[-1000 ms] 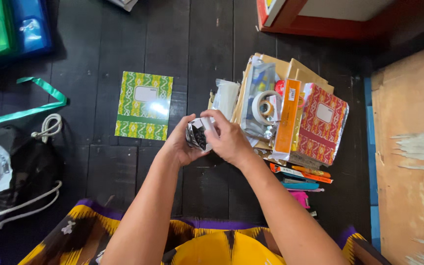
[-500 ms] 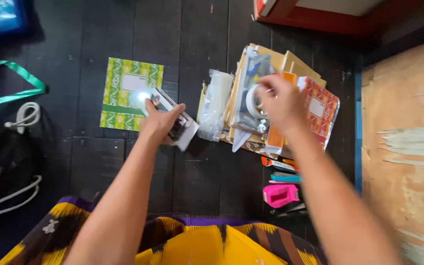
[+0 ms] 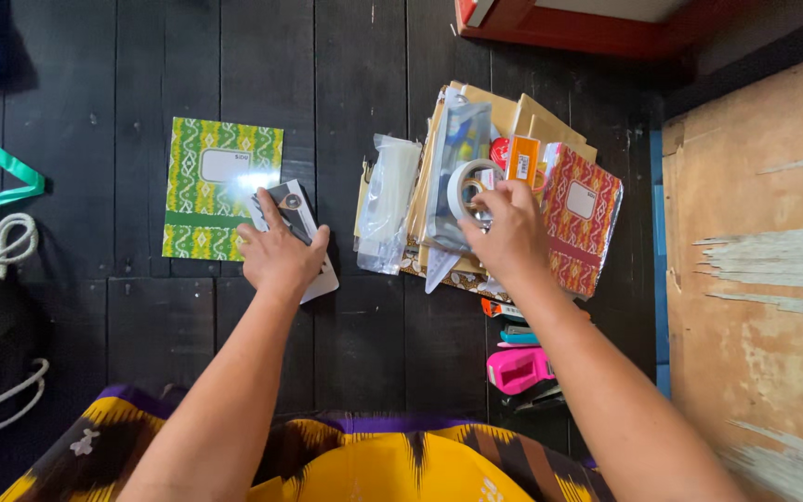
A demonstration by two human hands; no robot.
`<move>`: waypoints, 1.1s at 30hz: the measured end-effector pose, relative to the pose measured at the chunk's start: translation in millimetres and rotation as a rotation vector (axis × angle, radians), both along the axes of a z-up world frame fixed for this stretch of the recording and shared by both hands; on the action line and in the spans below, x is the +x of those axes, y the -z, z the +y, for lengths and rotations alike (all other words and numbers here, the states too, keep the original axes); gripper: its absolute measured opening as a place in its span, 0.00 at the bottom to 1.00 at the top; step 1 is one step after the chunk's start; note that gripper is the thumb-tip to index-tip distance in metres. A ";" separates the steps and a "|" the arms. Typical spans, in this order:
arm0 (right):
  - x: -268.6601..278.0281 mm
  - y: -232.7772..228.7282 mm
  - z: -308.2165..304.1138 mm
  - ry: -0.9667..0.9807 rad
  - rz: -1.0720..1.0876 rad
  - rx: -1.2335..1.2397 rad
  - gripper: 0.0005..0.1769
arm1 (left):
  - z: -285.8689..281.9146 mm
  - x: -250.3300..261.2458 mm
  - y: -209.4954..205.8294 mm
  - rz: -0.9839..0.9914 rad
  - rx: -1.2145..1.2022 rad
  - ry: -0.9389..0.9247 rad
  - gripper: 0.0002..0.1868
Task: The person organizes stationery items on the floor, then places a notebook into a drawer. They proceed to open another drawer and organize several caps and clothing items inside it.
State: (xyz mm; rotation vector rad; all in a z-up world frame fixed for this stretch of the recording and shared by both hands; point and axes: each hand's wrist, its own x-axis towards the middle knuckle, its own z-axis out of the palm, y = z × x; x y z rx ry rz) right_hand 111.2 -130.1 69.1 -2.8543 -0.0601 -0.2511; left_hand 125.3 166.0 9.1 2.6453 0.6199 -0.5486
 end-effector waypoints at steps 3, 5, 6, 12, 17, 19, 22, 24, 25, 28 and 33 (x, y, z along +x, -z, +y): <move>2.0 10.4 -8.7 0.173 0.039 0.133 0.20 | -8.7 4.8 0.9 -0.161 0.014 0.037 0.49; 6.0 18.0 -14.7 0.259 0.072 0.214 0.22 | -29.5 11.3 0.0 -0.199 -0.094 0.075 0.33; 7.2 22.0 -16.5 0.272 0.072 0.237 0.23 | -44.8 13.7 -1.3 -0.327 -0.096 0.090 0.32; 9.8 45.4 -16.7 0.337 0.022 0.294 0.22 | -147.3 36.7 -17.8 -0.265 -0.627 0.094 0.27; 14.6 51.1 -30.9 0.499 0.097 0.722 0.15 | -179.1 47.5 -19.5 -0.550 -0.509 0.171 0.27; 14.7 49.0 -41.3 0.620 0.197 0.981 0.15 | -180.1 49.4 -15.1 -0.481 -0.532 0.185 0.23; 10.9 43.5 -56.2 0.583 0.174 1.175 0.11 | -184.2 54.3 -10.5 -0.433 -0.486 0.230 0.15; 7.8 40.0 -62.7 0.632 0.187 1.232 0.09 | -186.0 58.5 -9.0 -0.425 -0.450 0.261 0.12; 6.5 38.7 -65.0 0.655 0.194 1.261 0.09 | -186.3 60.8 -8.6 -0.421 -0.441 0.274 0.11; 6.5 37.0 -70.8 0.650 0.208 1.453 0.05 | -186.6 64.7 -6.5 -0.433 -0.414 0.313 0.09; 5.3 36.8 -76.3 0.665 0.198 1.574 0.02 | -189.8 62.1 -3.7 -0.449 -0.380 0.404 0.17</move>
